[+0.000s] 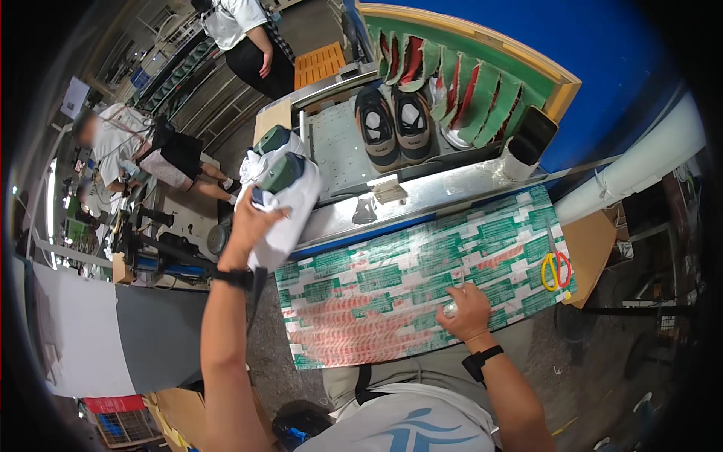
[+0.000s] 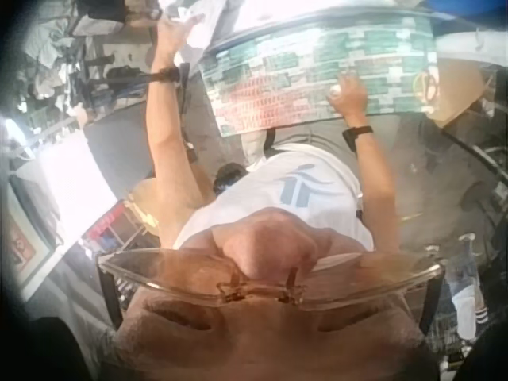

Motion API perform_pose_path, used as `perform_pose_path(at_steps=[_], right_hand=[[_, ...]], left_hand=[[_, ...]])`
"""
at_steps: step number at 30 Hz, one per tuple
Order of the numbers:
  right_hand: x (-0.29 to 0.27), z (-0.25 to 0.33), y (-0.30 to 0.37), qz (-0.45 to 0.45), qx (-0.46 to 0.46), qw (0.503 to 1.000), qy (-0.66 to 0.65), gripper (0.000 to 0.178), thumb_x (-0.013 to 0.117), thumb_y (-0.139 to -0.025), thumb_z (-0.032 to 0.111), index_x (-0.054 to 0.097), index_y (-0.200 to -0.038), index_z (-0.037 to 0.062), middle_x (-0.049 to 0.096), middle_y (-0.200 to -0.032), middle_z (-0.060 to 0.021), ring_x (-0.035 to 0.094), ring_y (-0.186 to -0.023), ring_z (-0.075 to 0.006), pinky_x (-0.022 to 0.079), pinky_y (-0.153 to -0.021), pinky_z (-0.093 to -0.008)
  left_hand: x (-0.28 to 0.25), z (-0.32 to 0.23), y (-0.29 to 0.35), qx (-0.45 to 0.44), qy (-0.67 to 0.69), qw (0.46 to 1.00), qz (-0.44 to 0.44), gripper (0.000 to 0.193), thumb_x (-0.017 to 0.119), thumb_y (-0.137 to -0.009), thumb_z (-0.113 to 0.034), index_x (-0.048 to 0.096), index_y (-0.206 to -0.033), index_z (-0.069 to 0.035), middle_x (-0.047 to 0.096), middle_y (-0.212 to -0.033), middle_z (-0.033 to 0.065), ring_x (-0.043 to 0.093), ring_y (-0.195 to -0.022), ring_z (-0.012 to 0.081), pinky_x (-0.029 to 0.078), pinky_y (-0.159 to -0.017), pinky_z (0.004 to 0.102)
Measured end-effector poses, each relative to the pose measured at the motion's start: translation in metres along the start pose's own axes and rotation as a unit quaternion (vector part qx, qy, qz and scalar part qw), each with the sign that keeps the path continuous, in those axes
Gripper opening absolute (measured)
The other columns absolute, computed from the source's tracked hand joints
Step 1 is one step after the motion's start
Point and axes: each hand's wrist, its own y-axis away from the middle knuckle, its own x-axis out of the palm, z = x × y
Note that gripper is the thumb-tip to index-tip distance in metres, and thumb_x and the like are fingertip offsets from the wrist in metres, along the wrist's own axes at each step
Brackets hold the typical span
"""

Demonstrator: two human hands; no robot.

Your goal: Assembling shoe components on a factory production line.

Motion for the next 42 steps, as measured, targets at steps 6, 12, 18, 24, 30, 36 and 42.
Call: perform_pose_path(at_steps=[6, 12, 18, 24, 30, 36, 42], right_hand=[[0.001, 0.0, -0.005, -0.005, -0.016, 1.0, -0.012, 0.041, 0.088, -0.075, 0.033, 0.081, -0.108, 0.0105, 0.065, -0.1, -0.0122, 0.068, -0.087, -0.0338, 0.059, -0.074, -0.0465], [-0.004, -0.007, -0.004, -0.002, -0.017, 1.0, -0.012, 0.041, 0.088, -0.077, 0.035, 0.08, -0.108, 0.0086, 0.064, -0.097, -0.0114, 0.068, -0.084, -0.0323, 0.059, -0.075, -0.0452], [0.0, -0.005, -0.009, -0.005, -0.011, 0.999, -0.036, 0.039, 0.088, -0.076, 0.033, 0.08, -0.106, 0.0096, 0.064, -0.097, -0.0119, 0.068, -0.083, -0.0323, 0.058, -0.073, -0.0451], [0.002, -0.002, -0.006, -0.005, -0.01, 0.999, -0.039, 0.04, 0.087, -0.075, 0.035, 0.081, -0.106, 0.0108, 0.065, -0.098, -0.0125, 0.069, -0.087, -0.0331, 0.059, -0.075, -0.0458], [-0.001, -0.006, 0.0, 0.018, -0.003, 1.0, -0.015, 0.043, 0.087, -0.075, 0.038, 0.083, -0.109, 0.0118, 0.067, -0.101, -0.014, 0.069, -0.089, -0.034, 0.059, -0.076, -0.0476], [0.004, -0.007, -0.003, 0.038, 0.005, 0.999, -0.01, 0.042, 0.087, -0.075, 0.04, 0.083, -0.106, 0.0121, 0.066, -0.1, -0.0138, 0.069, -0.09, -0.0346, 0.058, -0.077, -0.0476], [0.002, -0.009, 0.002, 0.041, 0.007, 0.999, -0.002, 0.04, 0.086, -0.075, 0.041, 0.083, -0.103, 0.0126, 0.065, -0.098, -0.0131, 0.069, -0.088, -0.0341, 0.056, -0.074, -0.0479]], left_hand=[[-0.012, 0.079, -0.073, 0.015, -0.235, 0.968, -0.081, 0.096, 0.102, -0.078, -0.023, 0.053, -0.155, 0.008, 0.07, -0.14, 0.0316, 0.069, -0.131, 0.0428, 0.053, -0.115, 0.0478], [0.109, -0.056, -0.081, 0.32, -0.266, 0.907, -0.065, 0.097, 0.09, -0.082, -0.008, 0.044, -0.167, -0.007, 0.058, -0.156, 0.0297, 0.052, -0.148, 0.0496, 0.044, -0.124, 0.054], [0.226, -0.093, -0.161, 0.186, -0.177, 0.921, 0.292, 0.089, 0.091, -0.091, -0.034, 0.052, -0.167, -0.012, 0.074, -0.137, 0.0291, 0.069, -0.131, 0.047, 0.054, -0.115, 0.0484], [0.243, -0.065, -0.201, 0.113, -0.185, 0.933, 0.288, 0.095, 0.101, -0.085, -0.045, 0.062, -0.154, 0.008, 0.08, -0.135, 0.0214, 0.074, -0.129, 0.0321, 0.057, -0.109, 0.0401], [0.168, -0.115, -0.222, 0.07, 0.14, 0.96, 0.231, 0.054, 0.087, -0.104, -0.04, 0.076, -0.136, 0.002, 0.078, -0.109, 0.0009, 0.069, -0.1, 0.0076, 0.058, -0.088, 0.0286], [0.069, -0.128, -0.262, 0.06, 0.179, 0.982, 0.021, 0.053, 0.086, -0.103, -0.045, 0.078, -0.122, 0.004, 0.083, -0.109, 0.008, 0.079, -0.086, 0.0142, 0.066, -0.079, 0.029], [0.007, -0.067, -0.319, 0.014, 0.023, 0.991, -0.132, 0.067, 0.091, -0.097, -0.052, 0.079, -0.129, 0.005, 0.083, -0.117, 0.0146, 0.08, -0.097, 0.0193, 0.065, -0.087, 0.0358]])
